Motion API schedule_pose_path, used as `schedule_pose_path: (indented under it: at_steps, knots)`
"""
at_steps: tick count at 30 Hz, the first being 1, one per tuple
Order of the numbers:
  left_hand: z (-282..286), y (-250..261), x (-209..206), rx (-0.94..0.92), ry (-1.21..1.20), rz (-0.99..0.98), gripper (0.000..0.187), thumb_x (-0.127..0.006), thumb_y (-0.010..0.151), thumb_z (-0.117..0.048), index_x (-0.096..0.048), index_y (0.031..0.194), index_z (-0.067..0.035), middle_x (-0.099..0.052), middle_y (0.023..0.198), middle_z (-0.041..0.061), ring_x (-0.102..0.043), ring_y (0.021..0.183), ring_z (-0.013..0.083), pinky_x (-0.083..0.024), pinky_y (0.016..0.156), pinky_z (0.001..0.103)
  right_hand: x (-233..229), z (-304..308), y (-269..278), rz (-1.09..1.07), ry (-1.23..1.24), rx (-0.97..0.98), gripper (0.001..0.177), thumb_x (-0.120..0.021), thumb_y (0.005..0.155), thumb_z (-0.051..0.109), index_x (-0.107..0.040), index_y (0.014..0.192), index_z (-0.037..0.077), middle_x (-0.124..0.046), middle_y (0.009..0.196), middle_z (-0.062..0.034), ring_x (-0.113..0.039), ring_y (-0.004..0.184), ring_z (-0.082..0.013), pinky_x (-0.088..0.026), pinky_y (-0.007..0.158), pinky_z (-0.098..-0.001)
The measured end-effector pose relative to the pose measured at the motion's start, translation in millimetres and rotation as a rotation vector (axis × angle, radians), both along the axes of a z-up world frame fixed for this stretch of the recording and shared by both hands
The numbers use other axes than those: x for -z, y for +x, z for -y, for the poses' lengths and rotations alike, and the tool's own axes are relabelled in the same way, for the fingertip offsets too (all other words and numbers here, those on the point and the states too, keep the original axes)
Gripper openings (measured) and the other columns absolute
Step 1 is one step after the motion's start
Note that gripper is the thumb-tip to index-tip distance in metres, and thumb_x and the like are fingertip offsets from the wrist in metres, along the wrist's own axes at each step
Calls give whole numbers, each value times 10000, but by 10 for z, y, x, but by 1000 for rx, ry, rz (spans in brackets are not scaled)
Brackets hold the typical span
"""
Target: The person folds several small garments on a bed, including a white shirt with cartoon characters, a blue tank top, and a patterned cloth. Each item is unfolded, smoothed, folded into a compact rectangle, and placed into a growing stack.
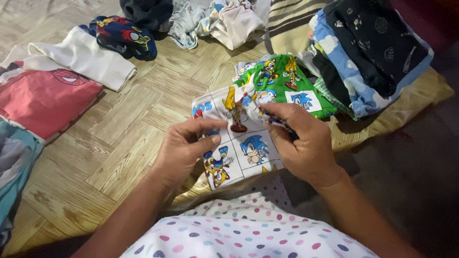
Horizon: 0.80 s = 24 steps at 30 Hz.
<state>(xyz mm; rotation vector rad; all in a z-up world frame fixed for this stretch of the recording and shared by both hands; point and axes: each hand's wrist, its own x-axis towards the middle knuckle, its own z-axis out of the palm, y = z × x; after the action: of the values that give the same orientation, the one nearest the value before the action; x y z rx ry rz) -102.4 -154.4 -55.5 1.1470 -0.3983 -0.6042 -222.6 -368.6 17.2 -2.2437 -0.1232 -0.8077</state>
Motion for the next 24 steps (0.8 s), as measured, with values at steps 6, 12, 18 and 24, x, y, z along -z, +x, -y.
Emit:
schedule_pose_path:
  at_steps: [6, 12, 18, 24]
  knots:
    - [-65, 112, -605, -45, 38, 142, 472, -701, 848, 47, -678, 1314, -27, -712, 1308, 79, -695, 1042, 81, -584, 920, 250, -130, -102, 252, -73, -192, 184, 510, -783, 895, 136, -585, 1349, 14, -695, 1119, -161, -678, 959, -235, -530, 809, -351]
    - [-128, 132, -1275, -7, 305, 495, 508, -612, 937, -115, -585, 1443, -92, -721, 1315, 55, -617, 807, 78, -545, 653, 238, -75, -433, 590, -470, 988, -360, 537, -537, 998, 471, -658, 1338, 74, -699, 1049, -53, -669, 883, -141, -566, 749, -309]
    - [-10, 200, -1319, 107, 166, 481, 607, -583, 974, -237, -419, 1549, -137, -545, 1499, 63, -684, 957, 98, -617, 766, 262, 313, -149, 661, -603, 1494, -649, 430, -626, 1041, 250, -631, 1396, 6, -720, 1151, -120, -712, 1005, -202, -582, 890, -389]
    - [-407, 210, -917, -141, 727, 437, 462, -643, 920, -379, -685, 1258, -67, -766, 1145, 81, -740, 873, 143, -621, 745, 316, 632, 197, 381, -658, 1733, -334, 397, -594, 955, 171, -632, 1276, -59, -711, 1218, -221, -720, 1074, -309, -563, 974, -488]
